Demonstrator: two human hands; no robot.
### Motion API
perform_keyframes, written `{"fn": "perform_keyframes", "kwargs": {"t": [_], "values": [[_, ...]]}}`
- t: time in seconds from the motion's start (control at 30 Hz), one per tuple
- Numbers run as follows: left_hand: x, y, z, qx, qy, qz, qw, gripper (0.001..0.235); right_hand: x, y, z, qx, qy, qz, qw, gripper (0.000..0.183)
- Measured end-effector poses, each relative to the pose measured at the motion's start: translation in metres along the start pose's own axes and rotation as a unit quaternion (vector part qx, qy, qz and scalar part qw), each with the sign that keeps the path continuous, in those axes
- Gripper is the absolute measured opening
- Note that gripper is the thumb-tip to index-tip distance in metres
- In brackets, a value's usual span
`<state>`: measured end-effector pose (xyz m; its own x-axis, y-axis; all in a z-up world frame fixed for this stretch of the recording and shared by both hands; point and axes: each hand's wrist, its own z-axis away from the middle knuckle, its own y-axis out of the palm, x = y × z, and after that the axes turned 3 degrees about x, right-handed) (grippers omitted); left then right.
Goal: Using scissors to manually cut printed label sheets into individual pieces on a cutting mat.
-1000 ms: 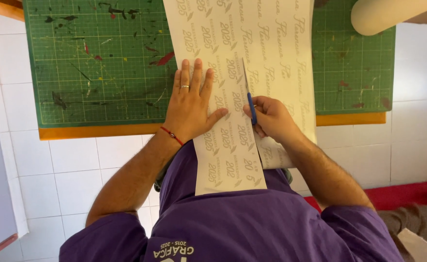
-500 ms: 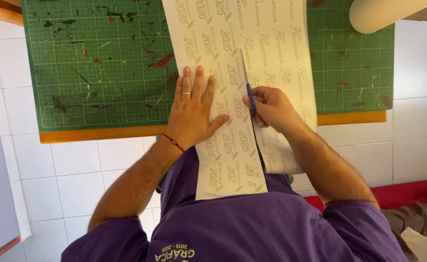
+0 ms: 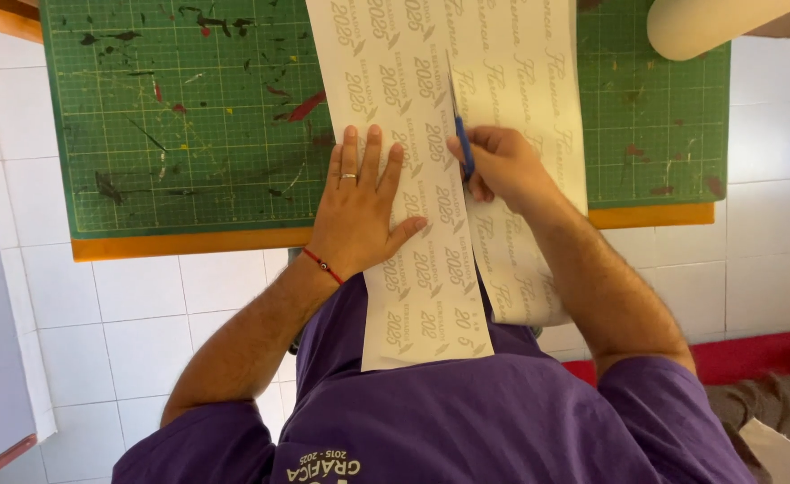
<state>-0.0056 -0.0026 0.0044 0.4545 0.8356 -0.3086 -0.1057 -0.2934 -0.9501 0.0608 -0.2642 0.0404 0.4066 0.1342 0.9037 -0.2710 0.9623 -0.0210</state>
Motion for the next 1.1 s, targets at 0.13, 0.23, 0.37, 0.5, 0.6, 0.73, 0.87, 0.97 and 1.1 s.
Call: {"fn": "perform_keyframes", "kwargs": {"t": [0.13, 0.23, 0.37, 0.5, 0.6, 0.73, 0.87, 0.97, 1.1], "values": [[-0.002, 0.002, 0.002, -0.005, 0.007, 0.002, 1.000, 0.106, -0.004, -0.009, -0.022, 0.004, -0.016, 0.021, 1.000, 0.042], [-0.006, -0.003, 0.005, -0.011, 0.010, 0.000, 1.000, 0.107, -0.007, -0.008, -0.021, 0.009, -0.026, 0.024, 0.999, 0.040], [0.000, -0.012, -0.011, -0.042, 0.025, -0.040, 0.998, 0.103, -0.005, -0.008, -0.009, 0.002, -0.017, 0.039, 0.999, 0.030], [0.019, -0.050, -0.065, -0.064, 0.050, -0.052, 0.995, 0.076, 0.021, 0.001, 0.010, 0.002, 0.082, 0.071, 0.994, 0.016], [0.028, -0.032, -0.072, 0.000, 0.123, -0.071, 0.990, 0.060, 0.003, -0.008, -0.001, 0.004, 0.059, 0.049, 0.997, 0.015], [0.020, -0.016, -0.007, -0.034, 0.288, -0.031, 0.956, 0.038, -0.031, -0.020, -0.009, 0.031, -0.040, 0.044, 0.998, 0.033], [0.009, -0.042, 0.063, 0.023, 0.287, 0.002, 0.958, 0.071, -0.028, -0.023, -0.015, 0.031, -0.021, 0.012, 0.999, 0.034], [-0.001, -0.012, 0.085, -0.099, 0.332, -0.017, 0.938, 0.029, -0.028, -0.024, -0.016, 0.049, -0.047, 0.028, 0.997, 0.038], [0.005, 0.009, 0.082, -0.167, 0.341, 0.048, 0.924, 0.017, -0.024, -0.024, -0.018, 0.041, -0.035, 0.026, 0.998, 0.038]]}}
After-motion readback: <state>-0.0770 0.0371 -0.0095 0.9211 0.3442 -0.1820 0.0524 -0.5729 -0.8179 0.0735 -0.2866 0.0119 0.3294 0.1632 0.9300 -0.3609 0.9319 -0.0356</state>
